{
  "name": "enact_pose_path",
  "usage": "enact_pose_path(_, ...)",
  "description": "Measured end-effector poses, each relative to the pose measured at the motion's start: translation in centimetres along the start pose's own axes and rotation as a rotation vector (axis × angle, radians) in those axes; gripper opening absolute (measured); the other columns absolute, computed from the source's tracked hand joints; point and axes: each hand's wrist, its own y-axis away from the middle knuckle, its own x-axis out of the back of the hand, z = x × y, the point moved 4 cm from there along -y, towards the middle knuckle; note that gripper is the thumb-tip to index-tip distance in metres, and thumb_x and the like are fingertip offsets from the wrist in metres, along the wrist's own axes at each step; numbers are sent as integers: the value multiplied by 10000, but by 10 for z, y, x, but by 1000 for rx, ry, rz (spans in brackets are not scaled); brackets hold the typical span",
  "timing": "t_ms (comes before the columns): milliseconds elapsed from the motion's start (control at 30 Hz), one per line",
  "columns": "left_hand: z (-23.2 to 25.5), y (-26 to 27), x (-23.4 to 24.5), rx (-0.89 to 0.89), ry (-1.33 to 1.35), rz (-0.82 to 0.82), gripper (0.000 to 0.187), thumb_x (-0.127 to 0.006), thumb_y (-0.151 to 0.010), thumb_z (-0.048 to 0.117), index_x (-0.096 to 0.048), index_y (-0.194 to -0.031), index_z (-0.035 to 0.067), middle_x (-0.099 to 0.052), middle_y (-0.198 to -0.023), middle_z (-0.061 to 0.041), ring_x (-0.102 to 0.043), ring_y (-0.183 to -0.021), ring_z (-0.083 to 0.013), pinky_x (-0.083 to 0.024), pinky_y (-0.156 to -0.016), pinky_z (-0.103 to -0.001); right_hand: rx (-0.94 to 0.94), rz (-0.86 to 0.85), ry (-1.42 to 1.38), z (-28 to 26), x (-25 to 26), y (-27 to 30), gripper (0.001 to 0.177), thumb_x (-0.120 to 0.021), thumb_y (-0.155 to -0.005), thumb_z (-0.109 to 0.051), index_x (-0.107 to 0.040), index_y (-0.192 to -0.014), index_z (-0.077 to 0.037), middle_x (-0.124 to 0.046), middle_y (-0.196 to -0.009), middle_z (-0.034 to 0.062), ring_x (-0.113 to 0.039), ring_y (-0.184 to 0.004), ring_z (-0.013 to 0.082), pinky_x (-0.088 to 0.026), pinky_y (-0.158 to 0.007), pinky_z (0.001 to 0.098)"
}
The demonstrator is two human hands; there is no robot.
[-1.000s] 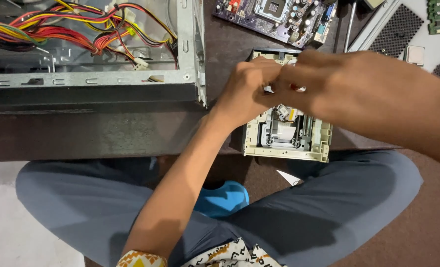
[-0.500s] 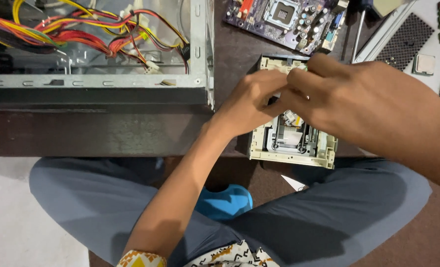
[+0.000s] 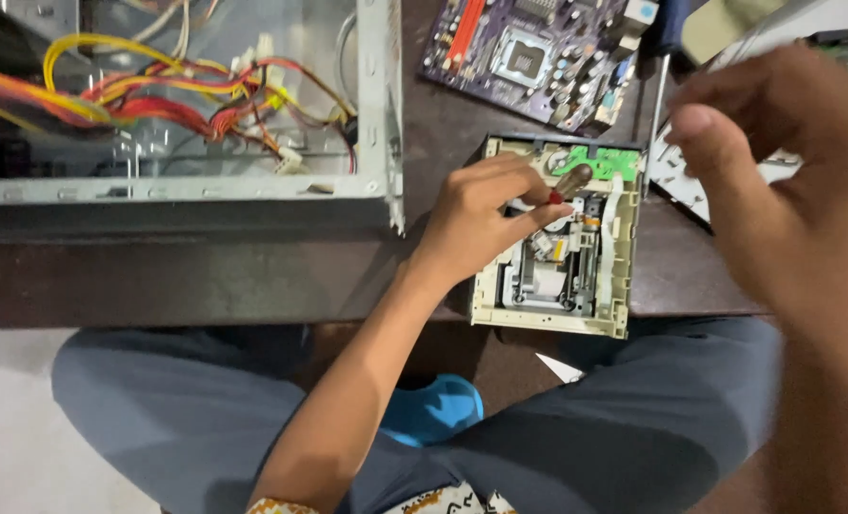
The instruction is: Disassembling a computer optical drive by removing screws and internal components.
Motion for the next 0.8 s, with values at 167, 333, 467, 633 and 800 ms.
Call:
enact_pose_path(167,0,1,1,85,26,41,174,-829,-793,34,-664,-799,-23,-698,-817,-81,-637,-716,-204,-513,-684,-314,-242,316,-458,61,-65,41,95,-627,-1122,17,-659,-1047,66,-632,-795,134,-545,-573,147,-433,-484,231)
enact_pose_path(333,9,-7,4,117,50,47,165,-845,-769,22,-696,-807,-40,-703,-792,-98,-627,-693,-191,-509,-654,-306,-241,117,-295,39,-76,32,177,-783,-869,-73,-741,-1012,23,-680,-836,84,-528,-624,155,-412,-571,273)
enact_pose_path(467,11,-14,5,80,60,147,184,-890,-797,132,-716,-786,74,-693,-705,-53,-713,-669,-255,-577,-681,-326,-12,151,-300,38,-88,33,361,-921,-727,-141,-727,-968,45,-695,-859,246,-689,-781,466,-547,-691,520)
enact_pose_path(633,21,-18,0,132,137,153,163,-906,-762,57,-744,-767,52,-700,-663,-68,-713,-610,-215,-588,-631,-312,-63,189,-309,48,-96,40,79,-821,-822,-66,-756,-858,-41,-727,-790,156,-719,-747,404,-568,-683,457)
enact_pose_path(800,23,-16,5,65,247,307,152,-874,-785,-26,-727,-769,8,-651,-641,-69,-566,-523,-132,-485,-545,-275,-106,121,-229,58,-70,37,51,-781,-881,-117,-770,-840,-89,-727,-736,121,-722,-717,353,-577,-687,413)
